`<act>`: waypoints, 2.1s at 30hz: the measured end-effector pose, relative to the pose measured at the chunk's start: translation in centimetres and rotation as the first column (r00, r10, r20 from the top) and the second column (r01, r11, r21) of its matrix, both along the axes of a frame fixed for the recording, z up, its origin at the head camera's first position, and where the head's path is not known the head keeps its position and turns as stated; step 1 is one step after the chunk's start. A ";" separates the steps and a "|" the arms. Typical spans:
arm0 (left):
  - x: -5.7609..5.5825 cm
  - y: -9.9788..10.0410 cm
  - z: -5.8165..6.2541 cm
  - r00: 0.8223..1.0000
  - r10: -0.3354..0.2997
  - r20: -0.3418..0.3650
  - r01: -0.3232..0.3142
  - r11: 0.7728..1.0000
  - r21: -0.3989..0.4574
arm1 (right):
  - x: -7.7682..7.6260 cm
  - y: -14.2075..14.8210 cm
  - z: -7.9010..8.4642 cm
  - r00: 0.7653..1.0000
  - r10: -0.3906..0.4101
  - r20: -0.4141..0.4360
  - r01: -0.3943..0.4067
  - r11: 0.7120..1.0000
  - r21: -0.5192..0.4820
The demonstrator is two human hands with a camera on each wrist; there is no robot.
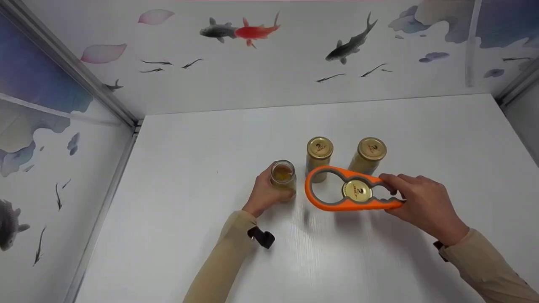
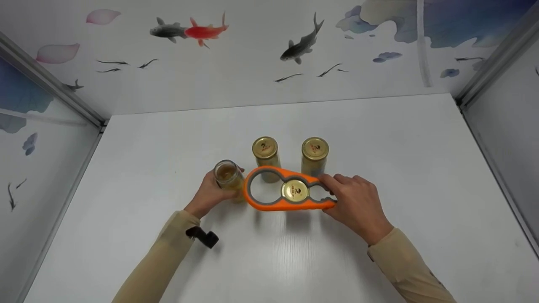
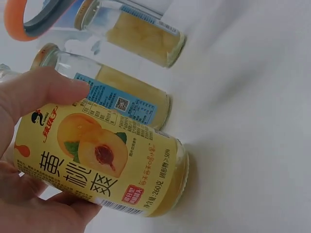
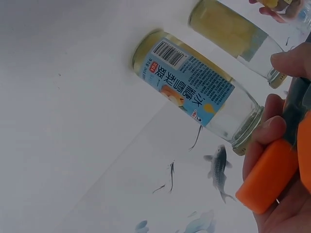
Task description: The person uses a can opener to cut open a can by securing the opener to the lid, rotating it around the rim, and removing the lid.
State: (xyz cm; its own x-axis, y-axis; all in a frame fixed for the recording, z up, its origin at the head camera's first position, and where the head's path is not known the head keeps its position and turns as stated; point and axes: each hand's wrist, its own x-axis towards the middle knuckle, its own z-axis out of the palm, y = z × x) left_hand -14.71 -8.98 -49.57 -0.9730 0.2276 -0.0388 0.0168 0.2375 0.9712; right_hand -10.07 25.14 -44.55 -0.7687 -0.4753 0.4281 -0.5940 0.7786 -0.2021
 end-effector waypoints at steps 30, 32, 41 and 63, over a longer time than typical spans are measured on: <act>-2.9 -0.9 -0.9 0.962 0.263 0.076 -0.258 0.963 -0.077 | 1.3 0.4 -1.3 0.998 -0.030 0.058 0.031 0.999 -0.012; -3.1 -1.0 -0.9 0.960 0.271 0.071 -0.266 0.961 -0.074 | 1.4 0.4 -1.4 0.998 -0.027 0.056 0.028 0.999 -0.019; -3.7 -1.2 -1.0 0.958 0.283 0.043 -0.278 0.957 -0.086 | 1.4 0.1 -1.4 0.997 -0.035 0.070 0.036 0.999 -0.013; -2.8 -2.2 -0.1 0.964 0.232 0.129 -0.200 0.955 -0.218 | 1.2 -0.8 -1.2 0.998 -0.017 0.058 0.016 1.000 0.013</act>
State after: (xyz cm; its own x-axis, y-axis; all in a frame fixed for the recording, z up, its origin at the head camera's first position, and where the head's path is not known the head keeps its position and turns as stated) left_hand -17.56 -11.18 -49.63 -0.9770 -0.0153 -0.2127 -0.2001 0.4100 0.8899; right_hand -8.91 24.38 -45.72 -0.8000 -0.4674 0.3762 -0.5684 0.7911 -0.2261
